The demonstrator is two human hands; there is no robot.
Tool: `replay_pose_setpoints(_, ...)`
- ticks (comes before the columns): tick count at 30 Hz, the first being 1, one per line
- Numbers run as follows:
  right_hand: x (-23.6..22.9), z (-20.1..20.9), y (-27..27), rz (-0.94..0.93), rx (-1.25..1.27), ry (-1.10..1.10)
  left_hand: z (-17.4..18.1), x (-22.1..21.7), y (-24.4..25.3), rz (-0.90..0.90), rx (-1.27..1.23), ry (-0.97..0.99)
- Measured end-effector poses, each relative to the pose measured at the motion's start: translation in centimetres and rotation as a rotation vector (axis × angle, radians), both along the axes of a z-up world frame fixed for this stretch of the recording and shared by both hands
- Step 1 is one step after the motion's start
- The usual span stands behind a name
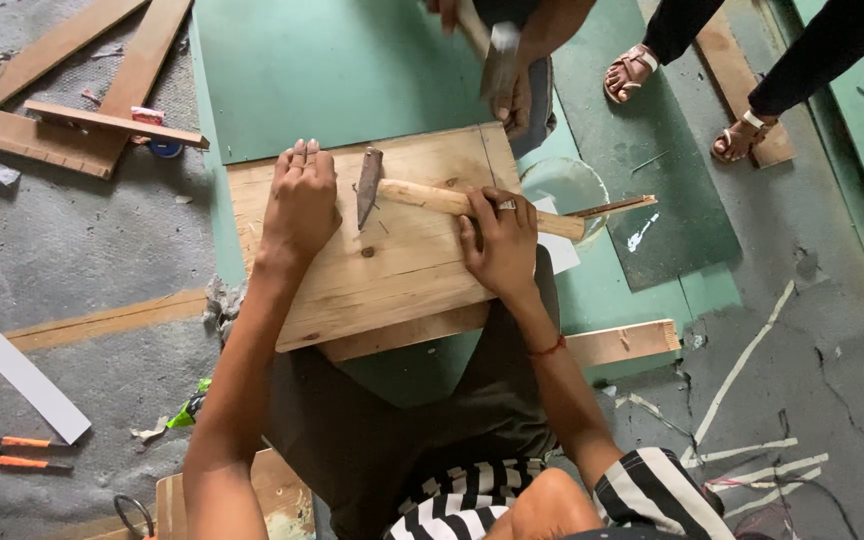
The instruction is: Hammering nails and aligning boards to assemble a wooden structure.
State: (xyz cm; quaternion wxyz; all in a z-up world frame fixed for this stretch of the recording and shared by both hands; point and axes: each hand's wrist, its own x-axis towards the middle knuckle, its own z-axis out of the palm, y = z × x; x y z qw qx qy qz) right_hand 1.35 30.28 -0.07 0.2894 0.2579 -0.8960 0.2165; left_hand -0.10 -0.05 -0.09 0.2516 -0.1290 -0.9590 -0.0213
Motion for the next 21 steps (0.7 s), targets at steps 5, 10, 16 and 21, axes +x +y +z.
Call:
replay_pose_setpoints(5,-0.02,-0.08,-0.02,-0.013,0.013,-0.004,-0.69,-0.14,-0.13,0.004,0.000,0.014)
replay_pose_setpoints(10,-0.08,-0.27,0.03,-0.014,0.008,0.003,-0.65,0.00,-0.09,-0.007,0.050,0.026)
replay_pose_setpoints(16,0.03,-0.12,-0.05,-0.019,0.018,0.016,-0.15,0.01,0.02,-0.018,0.059,0.018)
replay_pose_setpoints(21,0.10,0.04,-0.19,-0.025,0.004,0.012,-0.57,-0.08,-0.16,-0.014,0.057,0.012)
